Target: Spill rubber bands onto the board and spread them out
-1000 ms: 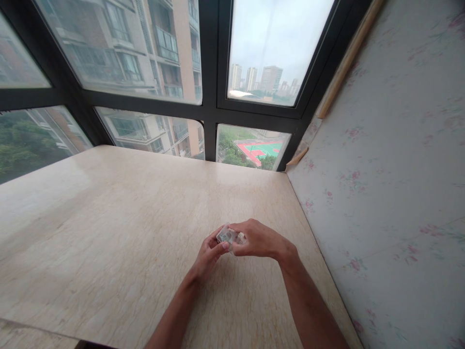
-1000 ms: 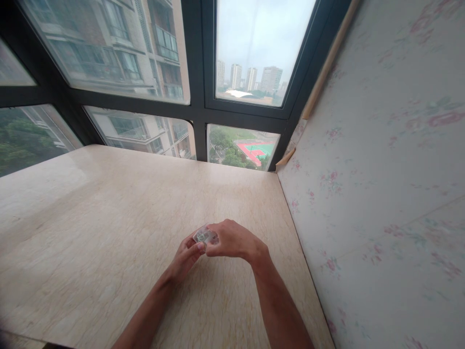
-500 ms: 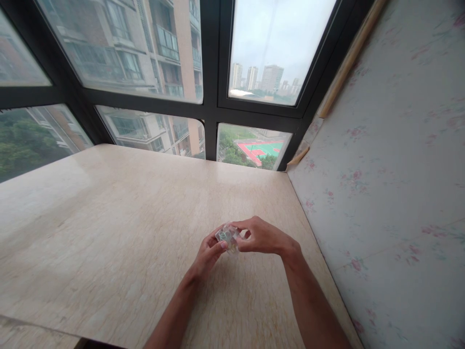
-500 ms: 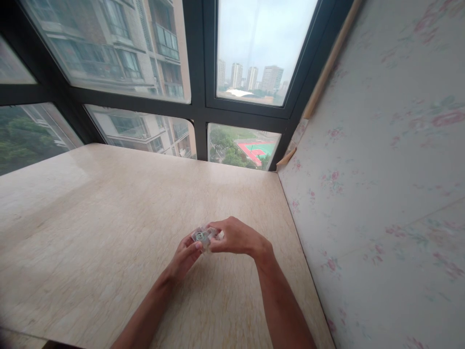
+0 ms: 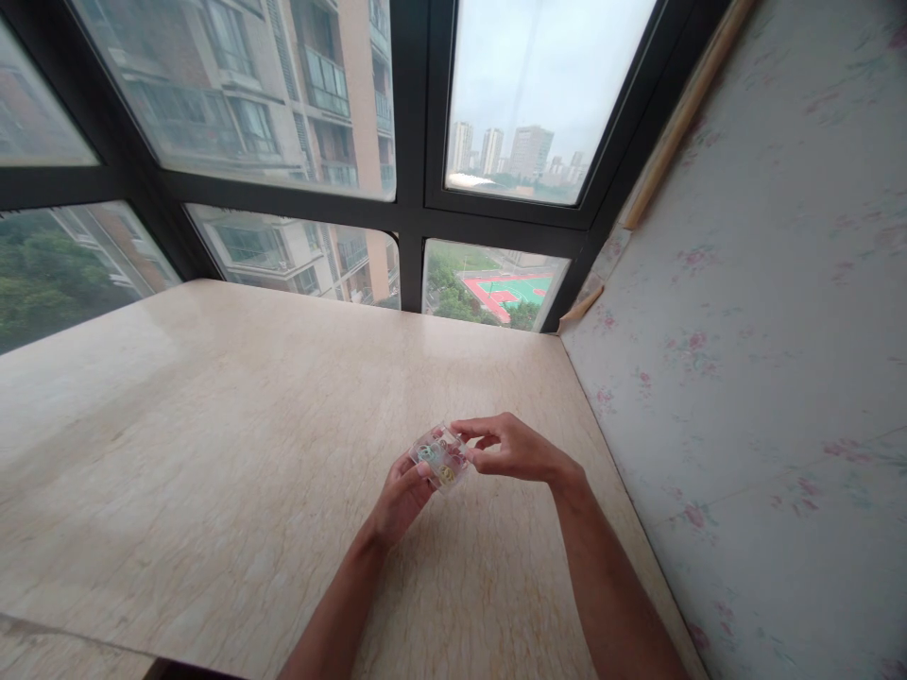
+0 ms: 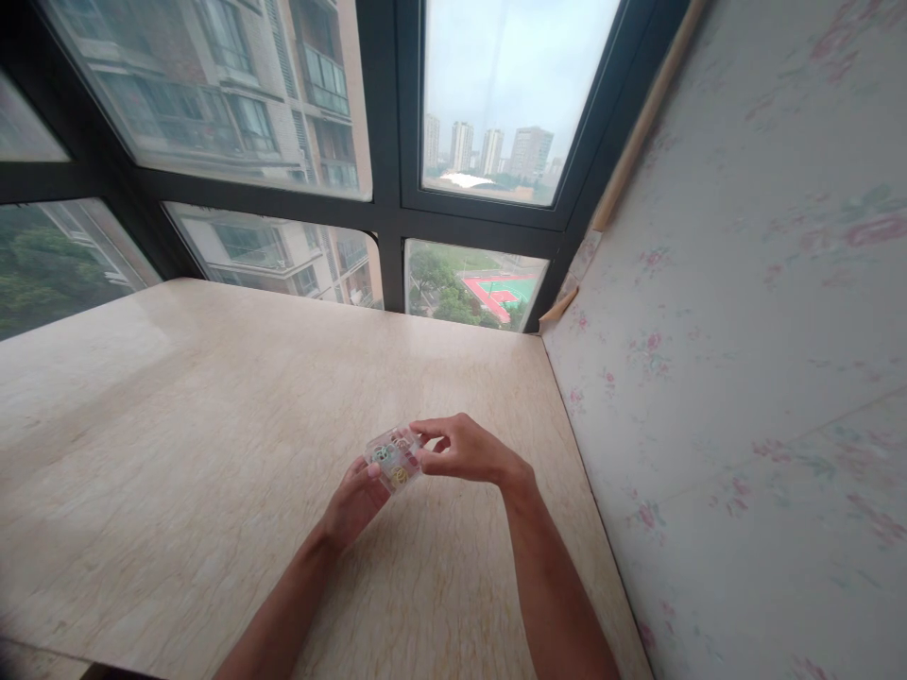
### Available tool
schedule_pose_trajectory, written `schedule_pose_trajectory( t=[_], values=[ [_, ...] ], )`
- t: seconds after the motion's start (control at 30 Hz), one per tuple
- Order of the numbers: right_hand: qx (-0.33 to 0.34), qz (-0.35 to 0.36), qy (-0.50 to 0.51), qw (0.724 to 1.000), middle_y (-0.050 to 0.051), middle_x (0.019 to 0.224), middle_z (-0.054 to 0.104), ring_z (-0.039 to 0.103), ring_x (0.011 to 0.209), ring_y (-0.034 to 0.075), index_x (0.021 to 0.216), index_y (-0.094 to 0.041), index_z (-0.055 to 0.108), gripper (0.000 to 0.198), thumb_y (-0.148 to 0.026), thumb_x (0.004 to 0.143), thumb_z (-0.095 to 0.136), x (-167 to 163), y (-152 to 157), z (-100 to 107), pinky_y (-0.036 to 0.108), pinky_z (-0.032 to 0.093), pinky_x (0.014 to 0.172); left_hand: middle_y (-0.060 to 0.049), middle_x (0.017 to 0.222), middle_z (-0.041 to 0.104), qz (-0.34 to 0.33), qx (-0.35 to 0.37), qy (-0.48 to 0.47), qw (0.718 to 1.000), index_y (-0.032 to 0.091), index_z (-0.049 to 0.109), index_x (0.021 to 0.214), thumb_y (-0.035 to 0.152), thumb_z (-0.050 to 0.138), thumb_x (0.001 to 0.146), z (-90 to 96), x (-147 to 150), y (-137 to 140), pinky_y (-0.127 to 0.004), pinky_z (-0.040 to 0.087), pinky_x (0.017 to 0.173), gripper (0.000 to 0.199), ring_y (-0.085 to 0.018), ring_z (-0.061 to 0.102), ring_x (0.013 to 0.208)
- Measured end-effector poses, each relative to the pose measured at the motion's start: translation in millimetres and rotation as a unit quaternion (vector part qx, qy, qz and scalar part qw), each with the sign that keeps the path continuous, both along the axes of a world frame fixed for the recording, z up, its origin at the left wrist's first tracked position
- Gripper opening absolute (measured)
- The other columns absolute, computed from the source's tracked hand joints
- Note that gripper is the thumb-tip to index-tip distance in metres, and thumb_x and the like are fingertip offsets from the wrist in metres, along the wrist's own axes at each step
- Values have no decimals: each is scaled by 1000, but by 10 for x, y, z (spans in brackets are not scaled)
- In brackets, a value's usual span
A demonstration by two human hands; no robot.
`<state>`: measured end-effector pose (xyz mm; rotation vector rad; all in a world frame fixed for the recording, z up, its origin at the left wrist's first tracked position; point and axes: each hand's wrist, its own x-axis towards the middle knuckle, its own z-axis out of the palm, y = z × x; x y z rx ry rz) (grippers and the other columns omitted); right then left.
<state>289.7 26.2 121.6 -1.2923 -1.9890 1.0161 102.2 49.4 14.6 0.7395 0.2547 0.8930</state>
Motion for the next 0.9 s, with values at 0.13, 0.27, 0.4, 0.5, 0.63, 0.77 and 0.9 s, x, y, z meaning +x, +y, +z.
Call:
schedule_pose_trajectory(
  t=[0.13, 0.27, 0.4, 0.5, 0.63, 0.77, 0.9],
  values=[
    [29, -22, 11, 999, 4, 105, 68, 61, 81, 15, 114, -15, 66, 39, -17, 76, 54, -8, 12, -25, 27, 51, 75, -13, 124, 60, 4, -32, -30, 999, 18, 49, 132, 33, 59, 82, 36, -34, 7, -48, 35, 101, 52, -32, 51, 119],
    [54, -59, 14, 997, 7, 114, 66, 63, 85, 17, 117, -15, 65, 42, -22, 76, 56, -15, 16, -42, 32, 53, 78, -14, 124, 60, 15, -90, -62, 994, 18, 47, 133, 39, 49, 87, 77, -106, 32, -48, 38, 98, 51, -31, 52, 118],
    [71, -101, -31, 992, 8, 112, 67, 64, 82, 17, 123, -16, 60, 49, -27, 76, 59, -12, 24, -73, 33, 53, 77, -15, 123, 60, 47, -140, -91, 985, 16, 49, 131, 44, 46, 87, 104, -181, 84, -42, 43, 93, 53, -26, 58, 108],
    [83, -122, -90, 985, 7, 104, 70, 63, 78, 17, 122, -16, 61, 49, -29, 76, 60, -5, 31, -95, 30, 51, 73, -12, 115, 64, 74, -163, -120, 976, 16, 53, 127, 47, 48, 85, 84, -261, 144, -38, 44, 92, 52, -22, 61, 100],
    [92, -125, -135, 979, 7, 101, 70, 65, 77, 18, 117, -17, 64, 43, -29, 76, 59, 20, 33, -124, 28, 49, 70, -11, 106, 67, 132, -178, -141, 965, 15, 56, 122, 48, 51, 84, 33, -501, 249, -39, 44, 93, 51, -22, 62, 98],
    [81, -122, -149, 978, 10, 107, 69, 66, 84, 22, 124, -16, 60, 50, -38, 79, 57, 63, 40, -155, 32, 50, 74, -12, 97, 67, 243, -194, -133, 941, 14, 61, 107, 44, 52, 82, 43, -954, 413, -39, 49, 84, 40, -23, 63, 94],
    [59, -114, -159, 979, 12, 109, 68, 66, 89, 25, 129, -14, 56, 59, -46, 80, 55, 71, 48, -170, 34, 50, 78, -8, 85, 64, 382, -213, -29, 899, 18, 57, 87, 43, 59, 76, 140, -1513, 645, -35, 52, 74, 28, -22, 63, 86]
  ],
)
